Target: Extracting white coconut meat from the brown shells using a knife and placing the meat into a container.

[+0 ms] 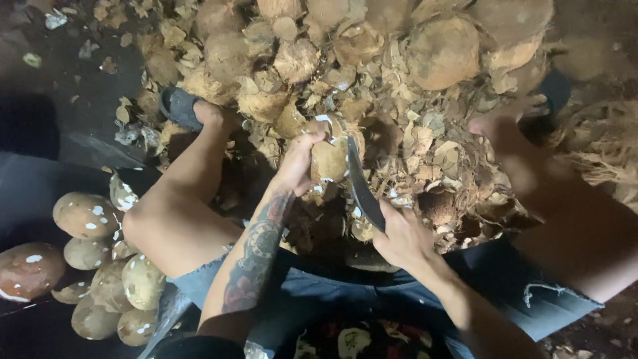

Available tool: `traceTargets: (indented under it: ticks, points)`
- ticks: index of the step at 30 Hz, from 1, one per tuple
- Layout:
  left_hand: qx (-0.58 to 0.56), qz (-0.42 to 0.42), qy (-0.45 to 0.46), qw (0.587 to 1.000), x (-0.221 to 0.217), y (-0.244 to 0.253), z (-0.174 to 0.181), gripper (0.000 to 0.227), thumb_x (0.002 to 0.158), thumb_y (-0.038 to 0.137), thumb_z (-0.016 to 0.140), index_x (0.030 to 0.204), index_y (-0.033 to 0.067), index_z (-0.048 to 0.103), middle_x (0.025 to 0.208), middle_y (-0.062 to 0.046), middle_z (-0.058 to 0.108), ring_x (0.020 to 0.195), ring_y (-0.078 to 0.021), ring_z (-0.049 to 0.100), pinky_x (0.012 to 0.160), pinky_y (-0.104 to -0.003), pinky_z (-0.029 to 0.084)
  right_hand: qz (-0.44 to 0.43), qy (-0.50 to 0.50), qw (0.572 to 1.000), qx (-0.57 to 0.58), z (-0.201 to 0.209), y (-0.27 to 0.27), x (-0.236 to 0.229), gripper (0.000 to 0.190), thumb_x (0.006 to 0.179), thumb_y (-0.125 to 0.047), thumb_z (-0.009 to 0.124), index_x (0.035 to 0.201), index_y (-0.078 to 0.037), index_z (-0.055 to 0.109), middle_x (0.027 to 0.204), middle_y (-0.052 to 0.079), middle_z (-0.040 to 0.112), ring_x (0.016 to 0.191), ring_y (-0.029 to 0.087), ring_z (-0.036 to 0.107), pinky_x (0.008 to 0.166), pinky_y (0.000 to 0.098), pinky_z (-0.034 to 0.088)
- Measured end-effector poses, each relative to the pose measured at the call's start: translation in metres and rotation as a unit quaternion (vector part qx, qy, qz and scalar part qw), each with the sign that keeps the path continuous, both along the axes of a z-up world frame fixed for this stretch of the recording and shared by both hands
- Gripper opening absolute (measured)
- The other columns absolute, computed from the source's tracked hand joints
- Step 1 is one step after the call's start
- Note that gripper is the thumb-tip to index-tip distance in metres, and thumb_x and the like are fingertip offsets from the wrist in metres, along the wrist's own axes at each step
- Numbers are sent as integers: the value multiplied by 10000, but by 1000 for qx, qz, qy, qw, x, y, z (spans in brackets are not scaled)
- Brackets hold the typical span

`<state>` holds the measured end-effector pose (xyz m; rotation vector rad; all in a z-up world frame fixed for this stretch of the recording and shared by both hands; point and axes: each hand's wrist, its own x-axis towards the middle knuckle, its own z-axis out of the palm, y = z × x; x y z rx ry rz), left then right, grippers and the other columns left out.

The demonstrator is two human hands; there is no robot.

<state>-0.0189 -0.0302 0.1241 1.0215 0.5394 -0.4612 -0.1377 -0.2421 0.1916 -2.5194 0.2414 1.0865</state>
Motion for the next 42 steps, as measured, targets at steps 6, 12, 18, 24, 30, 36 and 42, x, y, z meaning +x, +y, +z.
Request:
traceTargets:
  ticks: [6, 12, 18, 24, 30, 36, 42]
  points:
    - [-11, -3, 1, 1000, 2, 9, -21, 325, 878, 354, 823, 971, 46, 774, 854, -141, 779, 740, -282, 787, 654, -459, 680, -29, 7, 996, 79, 24, 8, 7, 607, 877, -284, 536, 1473, -188, 604, 1220, 283, 691, 1201, 517, 683, 936, 573, 579]
    - [1, 7, -9, 1000, -4, 0, -3, 314, 865, 344, 832, 936, 41, 782, 835, -145, 784, 727, -263, 784, 643, -418, 673, -80, -21, 987, 137, -38, 0, -12, 235, 885, -299, 587, 1046, -164, 691, 977, 190, 713, 1138, 440, 673, 985, 530, 519]
    - [-11, 17, 0, 1000, -5, -8, 1, 285, 879, 325, 806, 898, 44, 766, 816, -133, 777, 713, -264, 783, 647, -431, 676, -171, -85, 945, 265, -93, -4, -21, 184, 777, -186, 572, 785, -9, 622, 721, 270, 574, 845, 452, 645, 798, 496, 491]
    - [-44, 21, 51, 998, -6, -10, -25, 413, 859, 407, 803, 1092, 70, 746, 956, -135, 769, 835, -297, 768, 760, -479, 660, -316, -53, 840, 438, -59, 0, -17, 81, 731, -3, 526, 655, -32, 518, 433, 143, 455, 277, 239, 497, 295, 314, 371]
    - [-122, 26, 33, 992, -4, 5, -46, 506, 839, 356, 836, 1271, 126, 705, 1069, -102, 755, 940, -301, 770, 820, -458, 654, -153, -118, 939, 283, -56, -17, -28, 155, 762, -181, 618, 806, -32, 617, 699, 284, 580, 777, 429, 650, 748, 488, 477]
    - [-11, -30, -24, 999, -8, -9, -32, 393, 673, -31, 954, 977, 22, 711, 908, -146, 762, 863, -286, 783, 738, -393, 659, -214, -55, 944, 246, -57, -14, -13, 212, 835, -226, 612, 754, -32, 639, 586, 177, 573, 575, 345, 642, 628, 477, 489]
    - [6, -13, -18, 1000, -9, -16, -52, 338, 681, 37, 971, 942, 13, 757, 897, -148, 767, 882, -282, 773, 825, -434, 651, -329, -118, 884, 309, -36, -7, 35, 189, 1013, -137, 553, 877, -51, 652, 594, 127, 632, 386, 224, 608, 427, 331, 485]
